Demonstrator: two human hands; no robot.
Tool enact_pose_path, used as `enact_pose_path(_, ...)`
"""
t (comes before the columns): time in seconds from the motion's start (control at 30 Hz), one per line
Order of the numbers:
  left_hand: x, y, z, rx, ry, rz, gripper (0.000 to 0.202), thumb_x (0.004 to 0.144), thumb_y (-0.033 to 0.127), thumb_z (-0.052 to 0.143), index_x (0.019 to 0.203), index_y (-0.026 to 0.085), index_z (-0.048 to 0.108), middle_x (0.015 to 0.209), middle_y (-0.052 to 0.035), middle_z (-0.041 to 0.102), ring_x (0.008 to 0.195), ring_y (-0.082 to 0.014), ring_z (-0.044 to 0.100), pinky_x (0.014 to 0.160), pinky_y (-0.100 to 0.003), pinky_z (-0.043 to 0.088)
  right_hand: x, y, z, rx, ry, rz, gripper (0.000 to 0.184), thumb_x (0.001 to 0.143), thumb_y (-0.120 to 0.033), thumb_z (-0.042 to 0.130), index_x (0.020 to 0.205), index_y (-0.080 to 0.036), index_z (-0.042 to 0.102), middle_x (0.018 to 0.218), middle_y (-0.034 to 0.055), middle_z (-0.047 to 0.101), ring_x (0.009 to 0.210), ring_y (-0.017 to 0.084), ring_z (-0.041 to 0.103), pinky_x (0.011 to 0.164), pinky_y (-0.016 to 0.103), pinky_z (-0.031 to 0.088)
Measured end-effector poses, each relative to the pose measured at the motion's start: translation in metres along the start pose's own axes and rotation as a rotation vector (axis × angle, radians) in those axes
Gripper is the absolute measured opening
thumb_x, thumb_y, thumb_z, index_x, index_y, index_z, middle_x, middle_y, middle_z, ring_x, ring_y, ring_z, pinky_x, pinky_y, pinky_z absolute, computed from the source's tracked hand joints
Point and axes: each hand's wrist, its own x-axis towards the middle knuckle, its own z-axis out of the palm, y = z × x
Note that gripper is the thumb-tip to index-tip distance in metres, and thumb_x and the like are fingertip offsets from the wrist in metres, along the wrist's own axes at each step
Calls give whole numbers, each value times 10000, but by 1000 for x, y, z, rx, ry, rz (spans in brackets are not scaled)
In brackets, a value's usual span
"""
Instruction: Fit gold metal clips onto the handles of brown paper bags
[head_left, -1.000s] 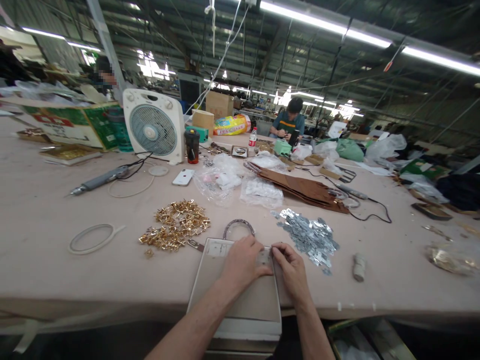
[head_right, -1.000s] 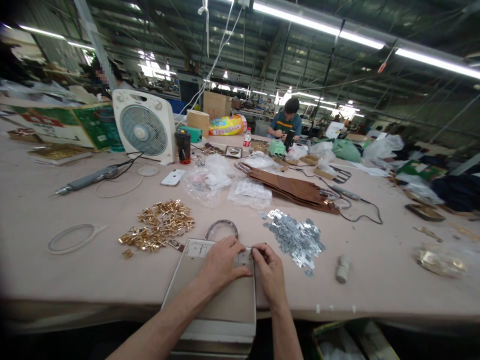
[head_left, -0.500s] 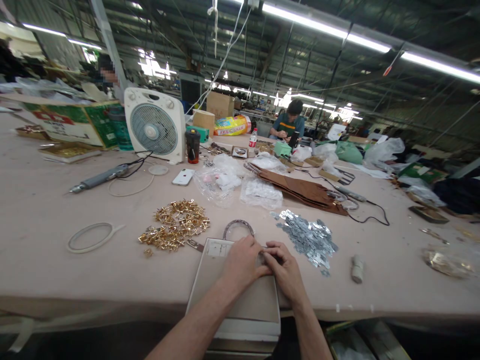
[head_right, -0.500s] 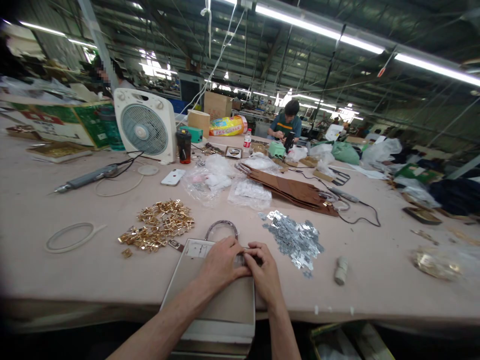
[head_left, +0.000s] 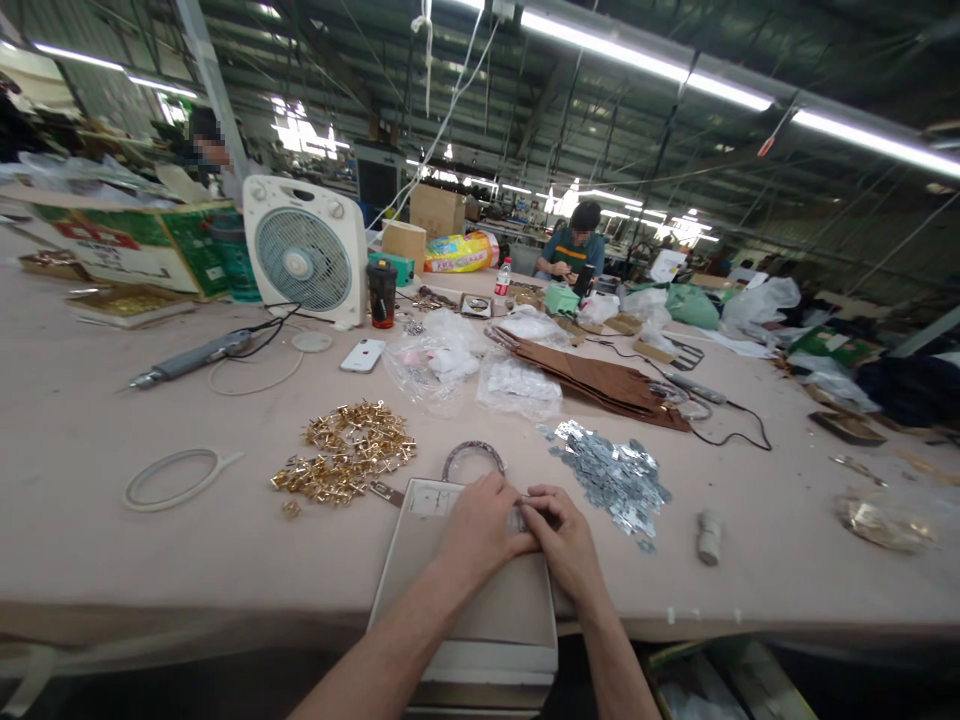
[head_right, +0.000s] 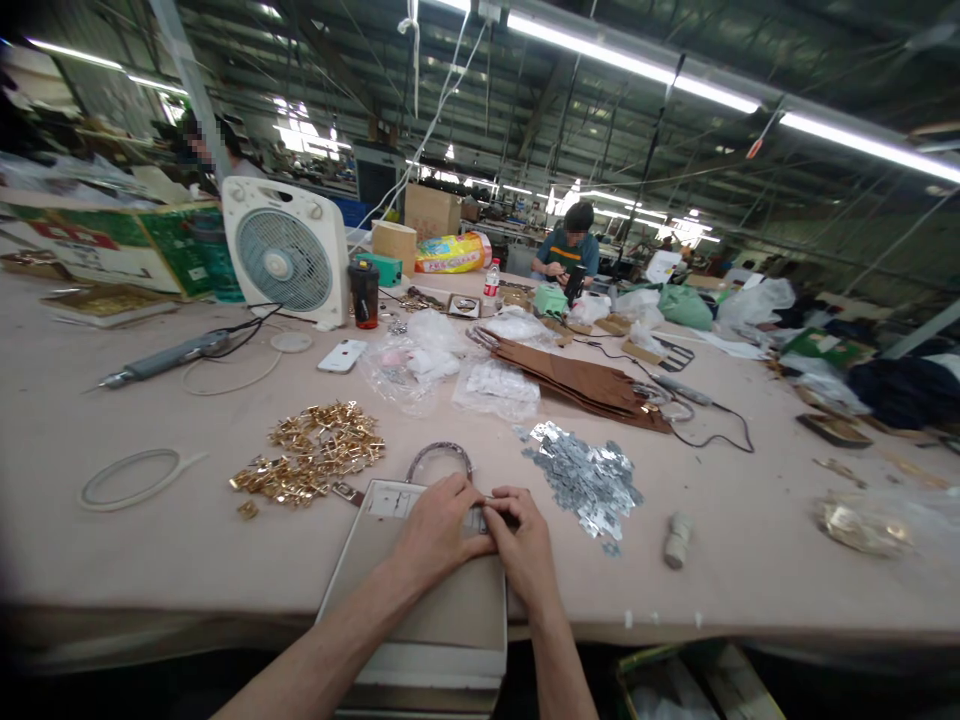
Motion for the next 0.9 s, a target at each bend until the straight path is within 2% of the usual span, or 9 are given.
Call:
enact_pose_path(0.17,2,2,-3,-2,-25,17,347,817,445,811,1064,215,732,1023,-70,635,1005,-264,614,857,-364,494,1,-2,1,-30,29,-36,100,874,-314,740,933,-265,803,1126,79,702,1119,270,639,1010,408,501)
enact_pose_path(0.27,4,1,-1,-3,-31,37,280,830,339,787,1077,222,731,1020,-64,637,1010,-266,623,870,-369,494,0,-5,3,-52,63,-77,111,863,-244,739,951,-272,801,1091,68,703,1096,262,647,1003,410,511)
enact_pose_path(0.4,10,-5,4,-7,-44,76,236,856,344,746,1070,244,729,1018,-59,652,1000,-274,641,882,-392,495,0,-6,5,12,128,-99,134,870,-294,758,998,-273,793,1113,63,692,1061,250,659,945,383,546)
enact_pose_path(0.5,11,-7,5,-5,-45,82,269,837,413,762,1040,240,729,1026,-63,666,991,-279,645,901,-408,499,-2,-6,-5,105,282,-93,221,923,-372,704,1103,-251,748,1142,68,680,1033,230,663,904,351,558)
enact_pose_path(0.6,10,-5,3,2,-48,70,291,824,421,768,1052,246,726,1048,-59,670,995,-279,648,922,-427,498,-5,6,-35,33,527,-89,253,1001,-419,588,1123,-240,720,1153,82,681,1081,230,638,967,367,526)
enact_pose_path(0.7,9,-3,1,-1,-55,59,251,836,385,760,1044,250,721,1050,-50,663,993,-273,650,918,-428,499,-6,33,-80,-160,705,-50,317,1001,-469,554,1109,-223,722,1148,101,688,1097,247,619,984,394,510)
enact_pose_path(0.8,9,-2,0,-10,-62,50,252,839,381,768,1044,242,720,1040,-47,655,994,-270,647,922,-420,495,-3,62,-124,-320,715,30,340,947,-497,584,1040,-219,757,1102,105,701,1052,269,630,933,410,522)
enact_pose_path(0.9,8,-2,0,-4,-59,46,285,837,413,775,1051,235,716,1046,-47,647,1004,-275,642,933,-418,484,0,80,-150,-368,646,57,286,874,-475,654,917,-223,781,1002,93,707,955,271,651,905,415,523)
